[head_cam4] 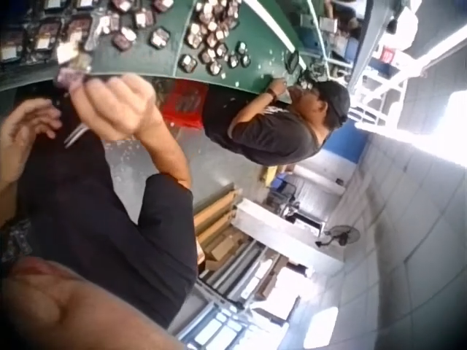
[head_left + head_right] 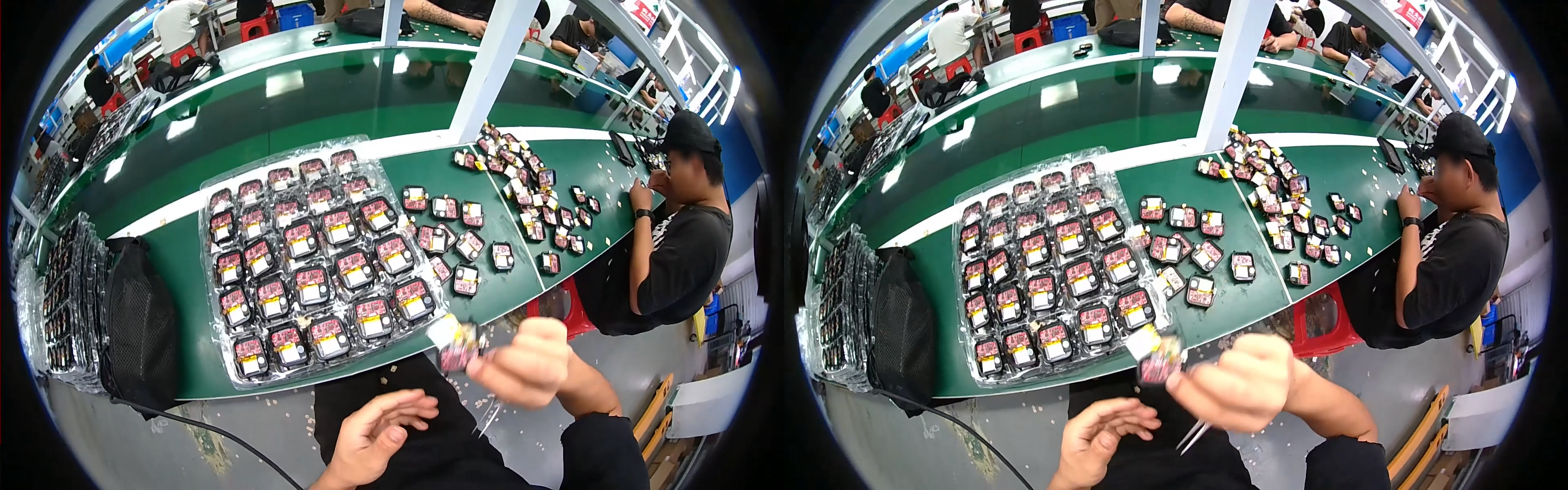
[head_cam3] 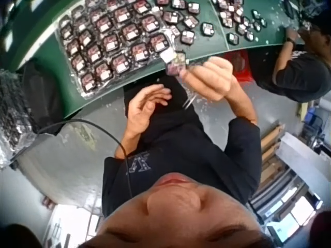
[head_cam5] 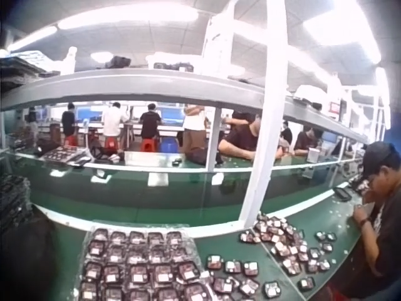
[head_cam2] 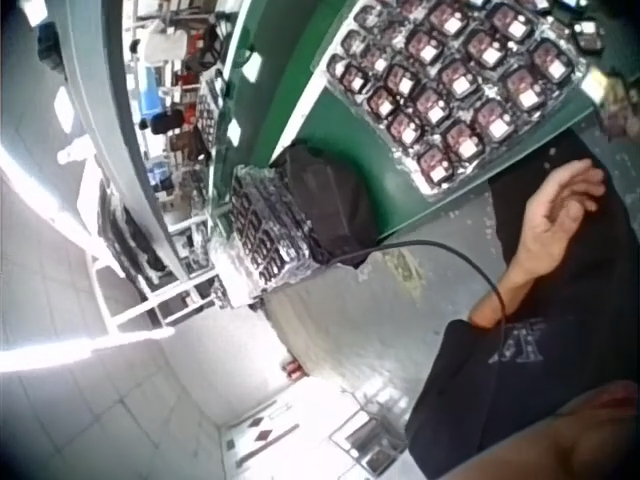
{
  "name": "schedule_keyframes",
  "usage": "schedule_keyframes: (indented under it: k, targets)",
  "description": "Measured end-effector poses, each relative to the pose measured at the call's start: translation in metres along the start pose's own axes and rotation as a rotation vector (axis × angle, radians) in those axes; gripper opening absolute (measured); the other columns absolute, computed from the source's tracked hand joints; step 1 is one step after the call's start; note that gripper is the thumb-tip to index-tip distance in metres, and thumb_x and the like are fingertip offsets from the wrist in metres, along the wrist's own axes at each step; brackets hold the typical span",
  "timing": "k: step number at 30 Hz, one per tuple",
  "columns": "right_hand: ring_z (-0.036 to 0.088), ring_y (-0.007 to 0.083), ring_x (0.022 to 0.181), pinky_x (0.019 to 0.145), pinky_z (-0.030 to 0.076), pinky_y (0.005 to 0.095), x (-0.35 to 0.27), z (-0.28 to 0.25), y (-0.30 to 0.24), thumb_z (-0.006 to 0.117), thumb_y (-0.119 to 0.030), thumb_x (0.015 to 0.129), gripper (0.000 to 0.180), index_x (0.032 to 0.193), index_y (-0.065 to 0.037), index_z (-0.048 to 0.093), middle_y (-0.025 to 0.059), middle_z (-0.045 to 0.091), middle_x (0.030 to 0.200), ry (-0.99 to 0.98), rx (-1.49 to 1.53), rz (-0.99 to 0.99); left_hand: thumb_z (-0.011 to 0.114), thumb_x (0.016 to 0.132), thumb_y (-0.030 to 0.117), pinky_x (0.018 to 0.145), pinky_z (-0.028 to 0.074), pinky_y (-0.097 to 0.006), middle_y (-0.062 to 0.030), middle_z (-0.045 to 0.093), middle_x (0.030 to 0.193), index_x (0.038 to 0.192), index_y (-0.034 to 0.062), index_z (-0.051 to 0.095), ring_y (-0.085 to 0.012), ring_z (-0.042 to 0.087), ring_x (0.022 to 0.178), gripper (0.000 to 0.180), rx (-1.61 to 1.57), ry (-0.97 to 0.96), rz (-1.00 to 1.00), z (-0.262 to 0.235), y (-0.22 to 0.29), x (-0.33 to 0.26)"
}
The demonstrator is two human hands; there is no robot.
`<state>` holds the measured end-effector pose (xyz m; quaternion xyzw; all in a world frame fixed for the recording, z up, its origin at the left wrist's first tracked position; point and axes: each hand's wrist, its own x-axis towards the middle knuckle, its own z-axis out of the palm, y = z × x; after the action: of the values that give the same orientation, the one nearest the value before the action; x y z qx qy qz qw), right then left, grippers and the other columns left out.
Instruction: Assembling small electronic modules at a factory workstation using tweezers.
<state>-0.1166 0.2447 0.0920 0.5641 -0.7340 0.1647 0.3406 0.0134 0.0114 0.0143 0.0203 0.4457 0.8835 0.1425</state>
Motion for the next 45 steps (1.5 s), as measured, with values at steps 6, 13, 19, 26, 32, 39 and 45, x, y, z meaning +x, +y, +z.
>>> schedule_keyframes:
  k: [6,13,19,26,32,39,45]
  targets:
    - [0.036,0.0033,0.057,0.051,0.021,0.023,-0.013,0.034,-0.047,0.073,-0.01,0.078,0.019,0.096,-0.014,0.075,-0.0081,0.052,0.09,0.122,0.066,-0.174,0.033,0.106,0.06,0.099,0.054,-0.05,-0.0317,0.064,0.123,0.136,-0.0084,0.053,-0.0393,0.066,0.114,0.078,-0.22,-0.075,-0.05,-0.002,0.013,0.027]
    - [0.038,0.0043,0.057,0.05,0.022,0.0232,-0.019,0.052,-0.054,0.073,-0.011,0.077,0.019,0.096,-0.009,0.076,-0.0056,0.057,0.087,-0.003,0.121,-0.072,0.051,0.105,0.009,0.105,0.05,-0.039,-0.0241,0.061,0.133,0.147,-0.0057,0.042,-0.0265,0.062,0.121,0.045,-0.061,0.003,-0.05,-0.004,0.018,0.016]
    - [0.062,0.0175,0.063,0.047,0.052,0.031,-0.009,0.042,-0.06,0.084,-0.016,0.079,0.038,0.111,-0.003,0.067,0.0062,0.058,0.093,-0.205,0.577,0.559,0.051,0.102,-0.003,0.09,0.057,-0.033,-0.0245,0.058,0.138,0.152,-0.0011,0.024,-0.022,0.066,0.113,0.057,0.031,0.16,0.031,-0.001,0.013,0.017]
    - [0.063,0.0214,0.066,0.055,0.055,0.0344,0.003,0.031,-0.046,0.075,-0.005,0.08,0.037,0.116,-0.001,0.066,0.0084,0.061,0.099,-0.42,0.512,0.566,0.058,0.099,-0.005,0.083,0.058,-0.03,-0.0208,0.062,0.133,0.147,-0.0026,0.034,-0.0186,0.069,0.102,0.053,0.298,0.212,0.032,-0.004,0.016,0.01]
    - [0.058,0.0139,0.062,0.051,0.048,0.0265,0.0,0.029,-0.041,0.071,-0.009,0.073,0.039,0.111,-0.002,0.07,0.0042,0.067,0.094,-0.398,0.307,0.376,0.056,0.097,-0.006,0.071,0.054,-0.023,-0.0241,0.06,0.135,0.148,-0.0021,0.035,-0.0173,0.069,0.096,0.055,0.404,0.218,0.071,-0.004,0.013,0.011]
    - [0.052,0.0102,0.06,0.047,0.038,0.0226,0.012,0.027,-0.054,0.071,-0.011,0.07,0.033,0.101,-0.001,0.073,0.0047,0.067,0.094,-0.365,0.056,0.276,0.055,0.097,-0.009,0.08,0.058,-0.028,-0.0233,0.06,0.135,0.149,-0.0027,0.035,-0.0195,0.067,0.107,0.056,0.429,0.214,0.094,-0.006,0.006,0.009]
    - [0.06,0.0156,0.063,0.051,0.048,0.0284,0.013,0.027,-0.047,0.072,-0.009,0.074,0.028,0.101,-0.003,0.072,0.0047,0.068,0.093,-0.413,0.27,0.43,0.054,0.097,-0.01,0.09,0.058,-0.032,-0.0241,0.059,0.135,0.148,-0.0057,0.036,-0.0212,0.063,0.115,0.054,0.474,0.196,0.101,-0.008,0.009,0.007]
